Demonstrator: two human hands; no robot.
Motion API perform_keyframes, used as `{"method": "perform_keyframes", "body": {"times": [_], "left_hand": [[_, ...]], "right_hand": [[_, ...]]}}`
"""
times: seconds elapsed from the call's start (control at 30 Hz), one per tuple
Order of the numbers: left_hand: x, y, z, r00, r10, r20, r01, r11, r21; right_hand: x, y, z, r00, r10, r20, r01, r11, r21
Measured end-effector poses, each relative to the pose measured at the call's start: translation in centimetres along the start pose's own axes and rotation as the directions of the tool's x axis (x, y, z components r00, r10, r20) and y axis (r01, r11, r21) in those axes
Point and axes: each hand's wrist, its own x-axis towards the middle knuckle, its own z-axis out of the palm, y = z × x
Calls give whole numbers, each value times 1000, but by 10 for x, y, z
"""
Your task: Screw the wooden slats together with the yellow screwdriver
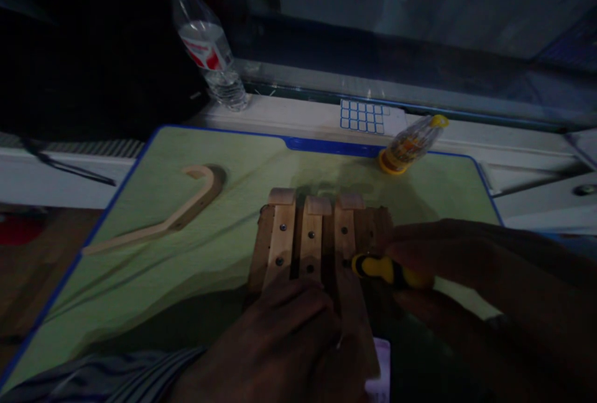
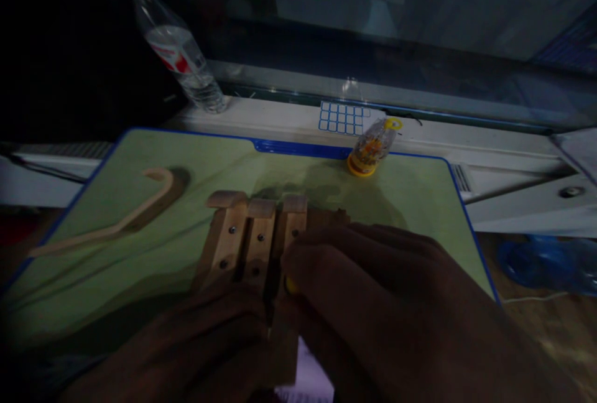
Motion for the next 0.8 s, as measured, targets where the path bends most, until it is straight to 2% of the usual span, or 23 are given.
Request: {"method": "perform_keyframes", "body": {"times": [0.07, 0.1, 0.23, 0.33, 0.47, 0.63, 0.8], "left_hand": [[1, 1, 1, 998, 60, 10, -60, 998, 8], [0, 1, 1, 998, 65, -4, -65, 998, 4], [-3, 2, 0, 997, 48, 64, -48, 999, -6], [-3, 3, -1, 999, 14, 31, -15, 1000, 19], [0, 2, -3, 994, 90, -62, -82, 989, 124], [-1, 2, -3, 995, 90, -49, -83, 988, 130], [-4, 6, -2, 999, -17, -28, 20, 993, 114]], "right_hand": [[0, 0, 1, 1000, -6, -25, 5, 999, -46], [0, 0, 2, 1000, 4, -21, -6, 998, -67], [1, 2, 4, 1000, 4, -29, -7, 995, -101], [4, 3, 4, 999, -36, -35, 34, 999, -40], [9, 2, 2, 1000, -8, -9, 9, 998, 68], [8, 12, 4, 988, -152, 3, 151, 984, 96], [1, 18, 7, 996, -92, -10, 92, 996, 2]]}}
